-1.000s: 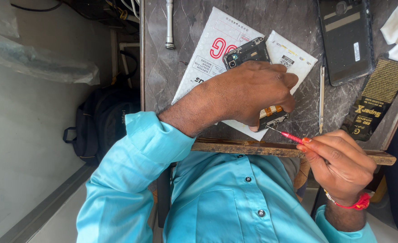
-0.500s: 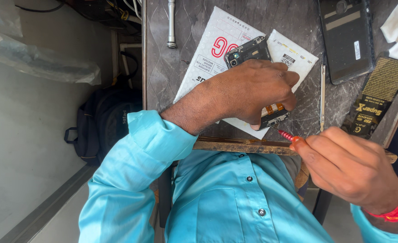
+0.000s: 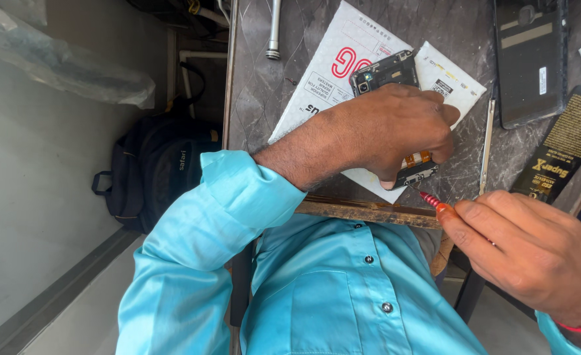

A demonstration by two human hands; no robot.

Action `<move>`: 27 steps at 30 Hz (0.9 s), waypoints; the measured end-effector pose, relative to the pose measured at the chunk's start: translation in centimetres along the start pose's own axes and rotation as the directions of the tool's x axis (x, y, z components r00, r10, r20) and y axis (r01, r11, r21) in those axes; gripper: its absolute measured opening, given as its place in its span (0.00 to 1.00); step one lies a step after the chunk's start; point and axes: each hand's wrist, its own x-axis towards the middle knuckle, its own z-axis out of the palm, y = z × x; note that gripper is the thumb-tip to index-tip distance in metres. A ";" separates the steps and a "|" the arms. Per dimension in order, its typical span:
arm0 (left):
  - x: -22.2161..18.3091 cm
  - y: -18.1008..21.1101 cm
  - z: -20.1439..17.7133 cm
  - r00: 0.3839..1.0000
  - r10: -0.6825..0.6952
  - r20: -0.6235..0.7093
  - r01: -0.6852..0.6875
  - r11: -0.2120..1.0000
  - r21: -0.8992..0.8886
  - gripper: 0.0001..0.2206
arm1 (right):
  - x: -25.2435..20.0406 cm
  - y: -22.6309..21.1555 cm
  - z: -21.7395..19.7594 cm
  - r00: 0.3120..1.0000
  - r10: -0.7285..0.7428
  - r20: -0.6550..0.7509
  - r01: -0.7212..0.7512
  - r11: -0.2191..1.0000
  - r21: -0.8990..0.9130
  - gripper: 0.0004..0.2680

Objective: The person uses a screwdriver and a metal tool to work on a disassembled mobile phone, removes parts from the frame, and plugs a white cable into the device.

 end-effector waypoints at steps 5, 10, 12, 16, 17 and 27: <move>0.0 0.1 0.1 1.000 0.006 -0.016 -0.006 1.000 0.007 0.28 | -0.3 0.0 0.2 0.994 0.085 0.071 -0.074 0.987 -0.140 0.09; -0.4 0.3 -0.1 0.999 -0.003 -0.035 0.002 1.000 -0.014 0.28 | 1.2 -0.5 -0.7 0.997 0.076 0.028 -0.070 0.979 -0.190 0.09; -0.3 0.3 -0.1 1.000 -0.008 -0.021 0.008 1.000 -0.014 0.28 | 1.9 -0.5 -0.9 0.999 0.018 0.035 -0.011 0.982 -0.188 0.07; -0.5 0.1 -0.1 1.000 0.000 -0.024 0.000 1.000 -0.023 0.29 | 2.4 -1.0 -1.2 0.971 0.153 0.183 -0.084 0.939 -0.334 0.09; -0.4 0.1 -0.1 1.000 -0.012 -0.018 0.012 1.000 -0.017 0.29 | 2.7 -0.9 -1.3 0.989 0.106 0.102 -0.073 0.956 -0.284 0.09; -0.1 0.2 -0.1 0.999 -0.030 0.018 0.030 1.000 -0.009 0.29 | 3.2 -0.7 -1.6 0.997 0.072 0.023 -0.066 0.982 -0.179 0.05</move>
